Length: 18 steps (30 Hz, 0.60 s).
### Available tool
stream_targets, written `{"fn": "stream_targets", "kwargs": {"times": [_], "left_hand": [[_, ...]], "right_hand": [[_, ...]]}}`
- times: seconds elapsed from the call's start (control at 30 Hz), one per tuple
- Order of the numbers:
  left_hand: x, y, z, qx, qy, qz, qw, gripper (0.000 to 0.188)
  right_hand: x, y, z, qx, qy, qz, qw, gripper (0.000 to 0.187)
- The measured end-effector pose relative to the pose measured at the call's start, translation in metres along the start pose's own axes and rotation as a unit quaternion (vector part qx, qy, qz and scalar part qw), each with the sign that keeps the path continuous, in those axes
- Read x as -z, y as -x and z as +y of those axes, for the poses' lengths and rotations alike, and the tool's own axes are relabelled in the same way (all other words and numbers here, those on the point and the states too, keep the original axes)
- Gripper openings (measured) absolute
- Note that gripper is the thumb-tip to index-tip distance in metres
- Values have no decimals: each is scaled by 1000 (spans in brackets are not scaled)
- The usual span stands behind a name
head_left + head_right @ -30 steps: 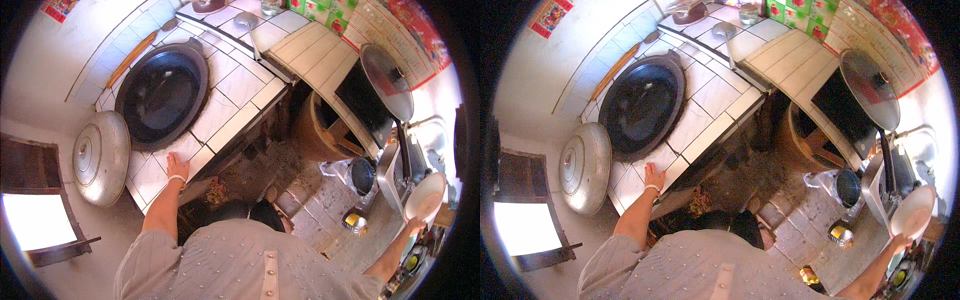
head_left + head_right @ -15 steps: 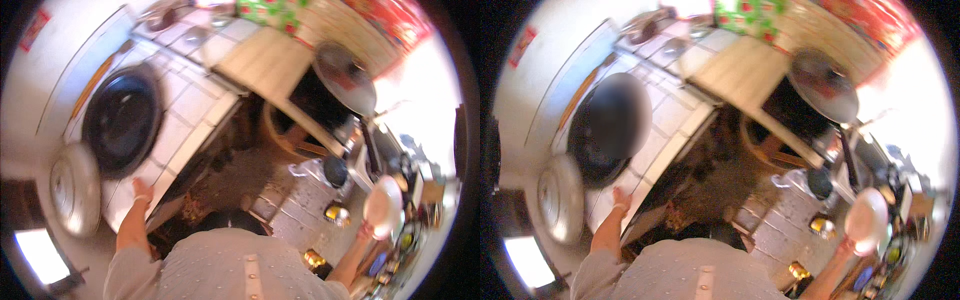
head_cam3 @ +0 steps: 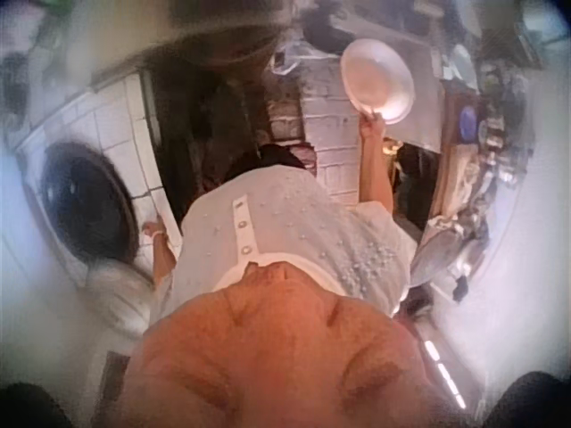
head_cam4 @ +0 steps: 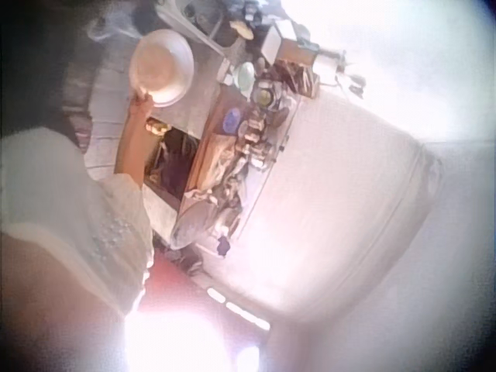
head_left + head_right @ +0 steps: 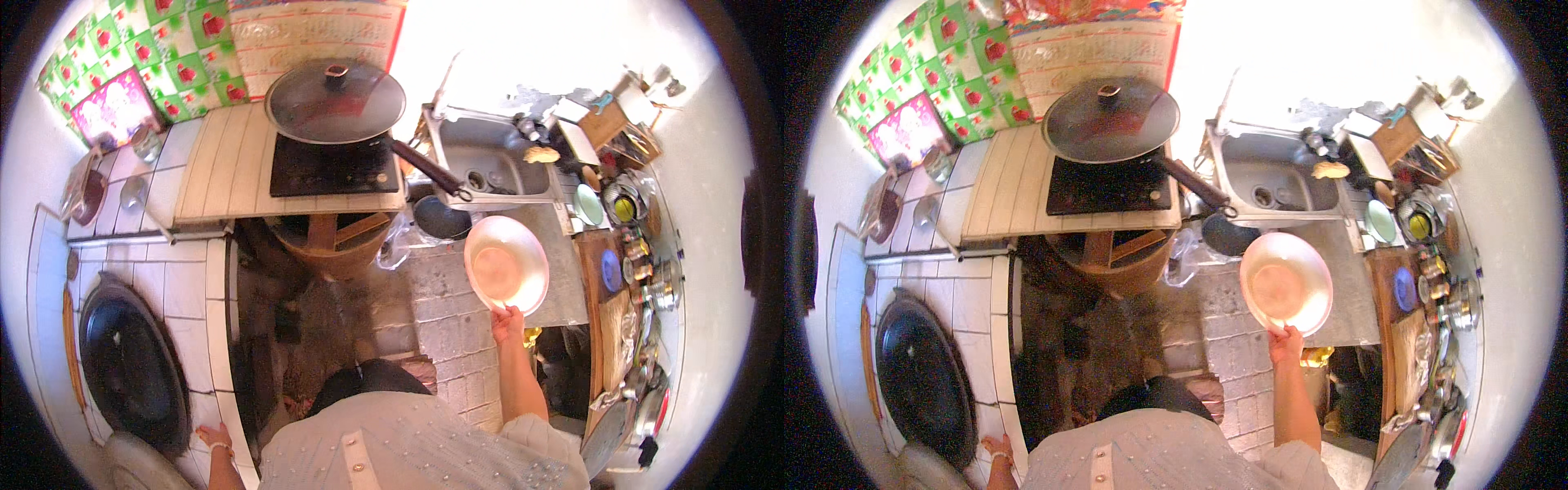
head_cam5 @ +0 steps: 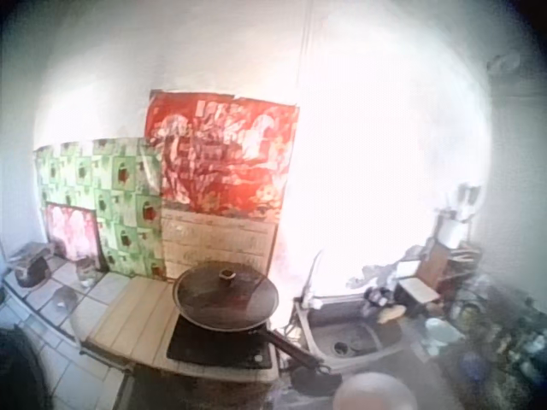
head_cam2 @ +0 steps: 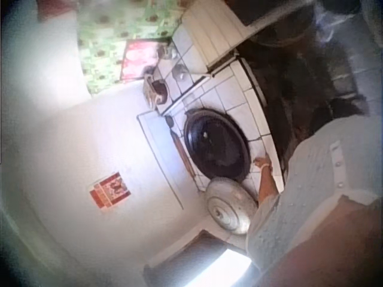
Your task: The person scrubs the inside of a large black wok with a scrubber, washes a light blue bowl and a pinkish basin in a sink, and then wipes the interior of the wok with a cloth.
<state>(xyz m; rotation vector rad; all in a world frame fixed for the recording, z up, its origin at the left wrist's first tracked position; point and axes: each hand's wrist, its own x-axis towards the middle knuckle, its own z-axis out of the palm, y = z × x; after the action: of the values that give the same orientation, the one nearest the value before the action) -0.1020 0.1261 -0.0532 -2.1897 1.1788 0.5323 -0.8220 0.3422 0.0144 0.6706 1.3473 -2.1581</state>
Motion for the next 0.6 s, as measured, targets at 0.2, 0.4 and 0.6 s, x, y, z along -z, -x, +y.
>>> {"fn": "stream_targets", "kwargs": {"times": [0.2, 0.4, 0.6], "left_hand": [[19, 20, 17, -11, -1, 3, 1000, 88], [-37, -58, 0, -29, -24, 126, 991, 93], [21, 60, 145, -222, 5, 215, 951, 88]], "right_hand": [[44, 30, -19, 45, -7, 33, 998, 19], [73, 22, -41, 65, -26, 66, 995, 22], [-39, 1, -72, 79, 21, 16, 997, 25]]}}
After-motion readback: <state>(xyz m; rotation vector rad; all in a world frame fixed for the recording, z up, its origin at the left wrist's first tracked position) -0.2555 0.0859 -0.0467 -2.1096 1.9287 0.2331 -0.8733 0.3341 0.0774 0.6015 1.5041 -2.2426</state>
